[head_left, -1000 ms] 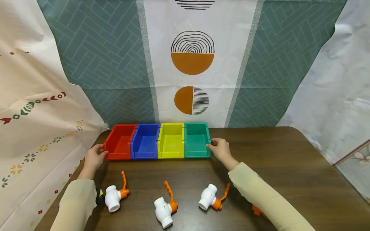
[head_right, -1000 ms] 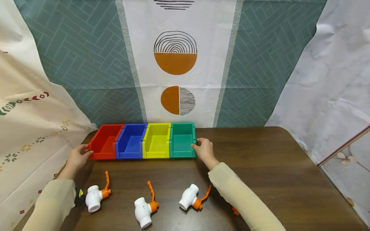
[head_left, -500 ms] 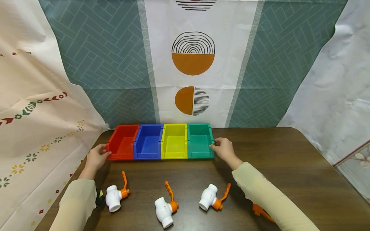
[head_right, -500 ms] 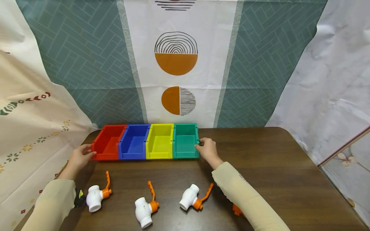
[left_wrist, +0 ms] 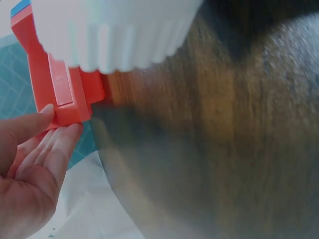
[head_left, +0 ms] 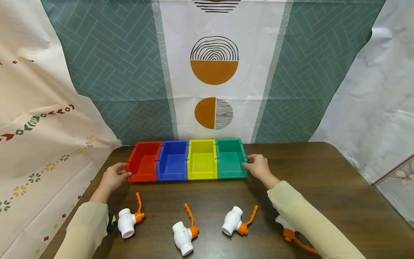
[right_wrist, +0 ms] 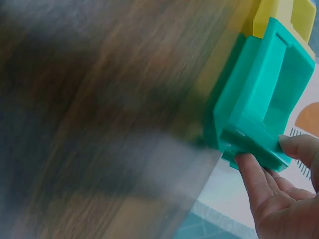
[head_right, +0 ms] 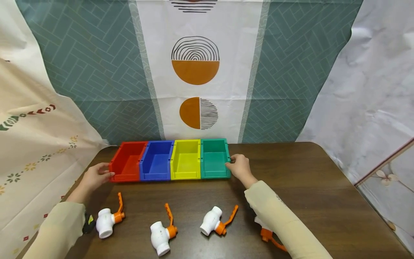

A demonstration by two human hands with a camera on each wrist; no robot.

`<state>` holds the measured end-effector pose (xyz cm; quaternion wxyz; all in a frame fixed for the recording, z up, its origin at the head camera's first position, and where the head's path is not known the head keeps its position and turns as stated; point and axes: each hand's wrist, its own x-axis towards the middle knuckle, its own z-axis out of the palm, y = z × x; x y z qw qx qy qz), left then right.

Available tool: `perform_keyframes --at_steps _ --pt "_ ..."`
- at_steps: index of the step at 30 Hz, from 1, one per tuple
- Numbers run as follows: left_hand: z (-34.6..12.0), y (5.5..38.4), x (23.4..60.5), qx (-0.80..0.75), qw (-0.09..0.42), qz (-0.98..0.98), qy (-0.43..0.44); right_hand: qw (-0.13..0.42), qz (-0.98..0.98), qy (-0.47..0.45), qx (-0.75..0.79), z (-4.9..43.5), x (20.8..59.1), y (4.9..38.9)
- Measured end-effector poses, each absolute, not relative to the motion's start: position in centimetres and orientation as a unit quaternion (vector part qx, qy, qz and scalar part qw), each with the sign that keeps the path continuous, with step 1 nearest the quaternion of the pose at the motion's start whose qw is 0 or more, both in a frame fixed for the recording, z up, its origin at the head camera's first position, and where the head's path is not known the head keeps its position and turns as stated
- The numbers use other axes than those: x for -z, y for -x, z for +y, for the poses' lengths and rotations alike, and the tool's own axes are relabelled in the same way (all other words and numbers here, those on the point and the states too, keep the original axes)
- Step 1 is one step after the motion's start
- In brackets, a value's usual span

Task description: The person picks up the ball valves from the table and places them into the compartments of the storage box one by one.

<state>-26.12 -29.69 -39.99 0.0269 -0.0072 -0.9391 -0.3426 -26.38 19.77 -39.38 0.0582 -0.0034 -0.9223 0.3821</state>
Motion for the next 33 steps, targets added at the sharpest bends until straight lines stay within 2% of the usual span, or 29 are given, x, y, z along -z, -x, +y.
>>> perform_keyframes --at_steps 14,33 --pt "-28.0 25.8 39.6 0.373 -0.021 -0.927 0.029 0.043 -0.928 0.016 -0.369 21.8 38.8 25.7" --pt "-26.3 25.3 39.4 0.39 -0.042 -0.919 0.042 0.015 -0.94 0.028 -0.341 23.6 38.1 24.7"
